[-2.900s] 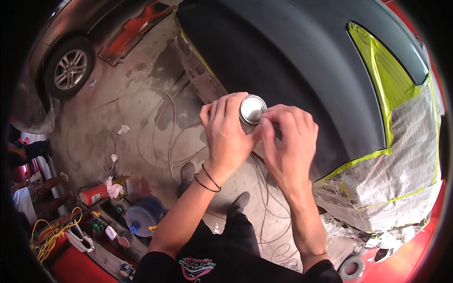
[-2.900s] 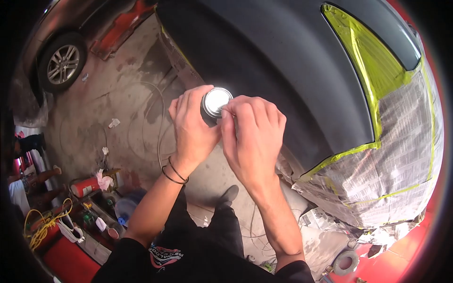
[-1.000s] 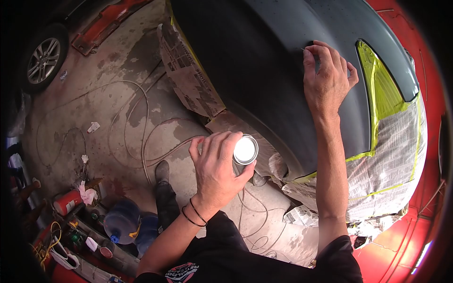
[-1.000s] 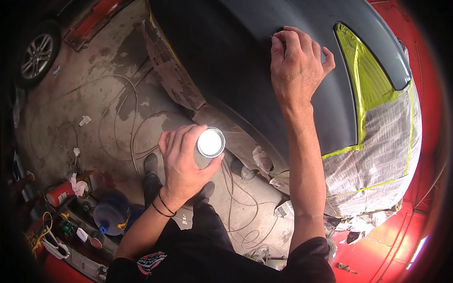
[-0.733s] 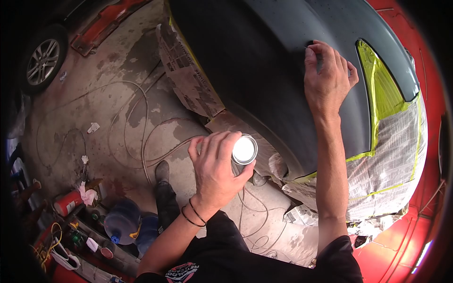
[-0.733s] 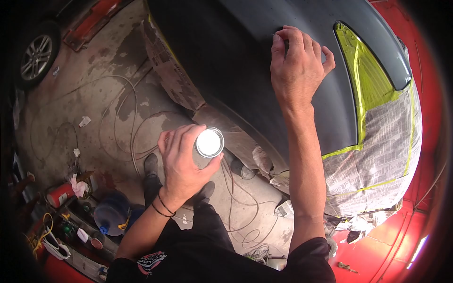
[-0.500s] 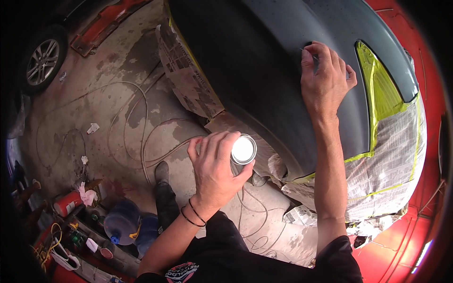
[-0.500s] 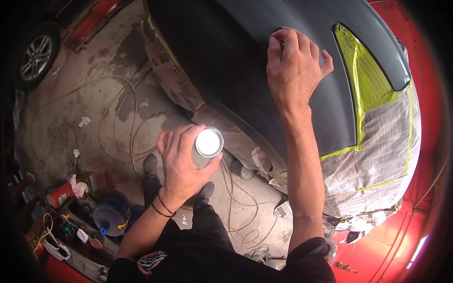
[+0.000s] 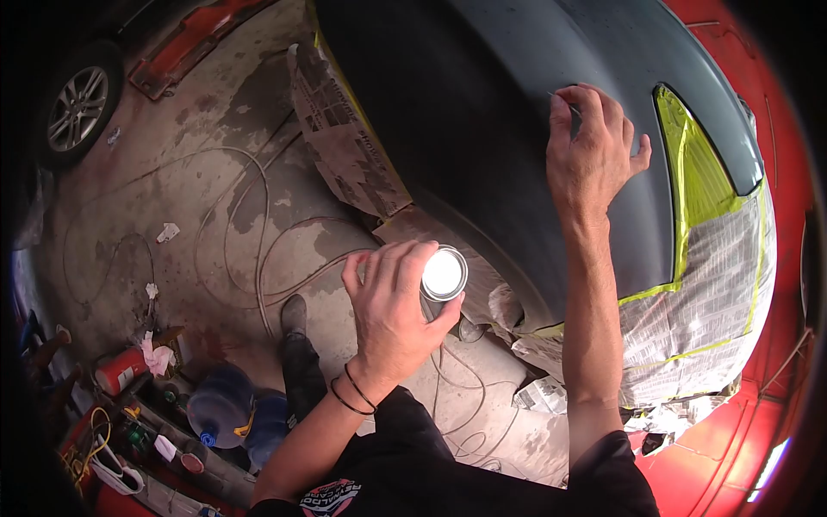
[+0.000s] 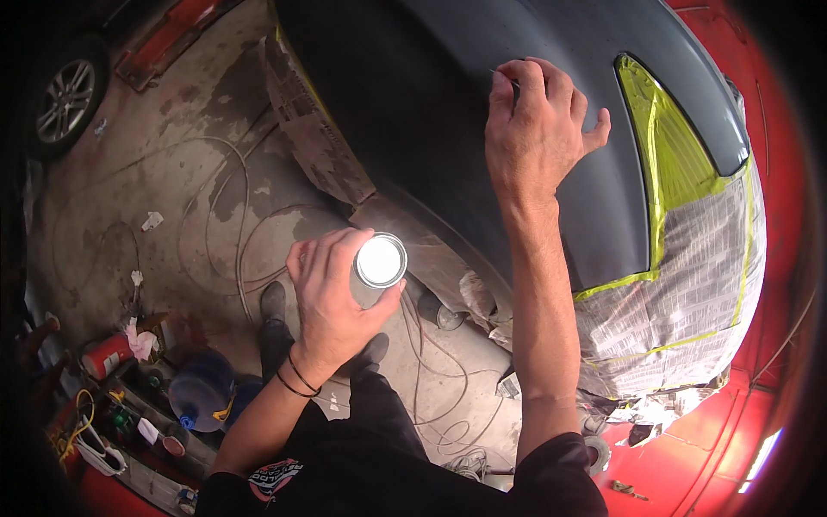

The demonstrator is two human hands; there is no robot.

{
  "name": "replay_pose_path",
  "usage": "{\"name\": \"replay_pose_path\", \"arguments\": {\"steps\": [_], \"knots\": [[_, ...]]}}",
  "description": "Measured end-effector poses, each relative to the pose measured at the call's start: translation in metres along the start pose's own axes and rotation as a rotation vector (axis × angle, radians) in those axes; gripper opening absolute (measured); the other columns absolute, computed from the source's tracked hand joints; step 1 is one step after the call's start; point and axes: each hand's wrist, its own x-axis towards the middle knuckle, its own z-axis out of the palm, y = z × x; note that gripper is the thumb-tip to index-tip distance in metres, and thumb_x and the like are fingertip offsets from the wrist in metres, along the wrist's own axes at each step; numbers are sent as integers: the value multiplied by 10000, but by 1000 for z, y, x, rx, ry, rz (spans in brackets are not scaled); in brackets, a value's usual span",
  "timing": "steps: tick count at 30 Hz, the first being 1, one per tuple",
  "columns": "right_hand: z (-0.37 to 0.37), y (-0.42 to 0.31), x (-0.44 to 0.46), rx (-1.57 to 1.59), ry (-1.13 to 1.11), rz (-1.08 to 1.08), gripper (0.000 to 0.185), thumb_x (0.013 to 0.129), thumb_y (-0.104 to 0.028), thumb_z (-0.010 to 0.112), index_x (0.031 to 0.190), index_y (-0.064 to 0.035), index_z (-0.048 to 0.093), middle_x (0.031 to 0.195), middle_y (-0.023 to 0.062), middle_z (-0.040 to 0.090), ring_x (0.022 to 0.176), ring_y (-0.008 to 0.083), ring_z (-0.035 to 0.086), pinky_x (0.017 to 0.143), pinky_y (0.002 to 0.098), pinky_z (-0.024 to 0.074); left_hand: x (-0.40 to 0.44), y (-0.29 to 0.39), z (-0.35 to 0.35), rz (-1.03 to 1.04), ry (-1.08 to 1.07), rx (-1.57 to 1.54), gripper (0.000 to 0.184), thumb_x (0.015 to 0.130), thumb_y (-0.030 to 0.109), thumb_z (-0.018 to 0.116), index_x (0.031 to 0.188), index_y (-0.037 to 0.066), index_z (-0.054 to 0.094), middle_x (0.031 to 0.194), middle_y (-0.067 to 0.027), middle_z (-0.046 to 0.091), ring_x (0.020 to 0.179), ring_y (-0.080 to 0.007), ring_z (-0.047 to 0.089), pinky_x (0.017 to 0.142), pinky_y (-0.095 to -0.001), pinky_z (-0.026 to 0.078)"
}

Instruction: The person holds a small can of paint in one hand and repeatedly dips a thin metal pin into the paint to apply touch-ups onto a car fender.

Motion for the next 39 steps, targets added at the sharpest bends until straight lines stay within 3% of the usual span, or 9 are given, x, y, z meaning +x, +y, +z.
{"name": "replay_pose_path", "arguments": {"steps": [39], "knots": [[6,8,-3,42,16,-30,133,1143,-371,776,1193,-260,830,1408,-44,771,1379,272,704,1337,765,287,5,-3,3,-19,-6,2,786,793,186,1016,1488,92,662,1361,-117,761,1257,-326,714,1226,-583,383]]}}
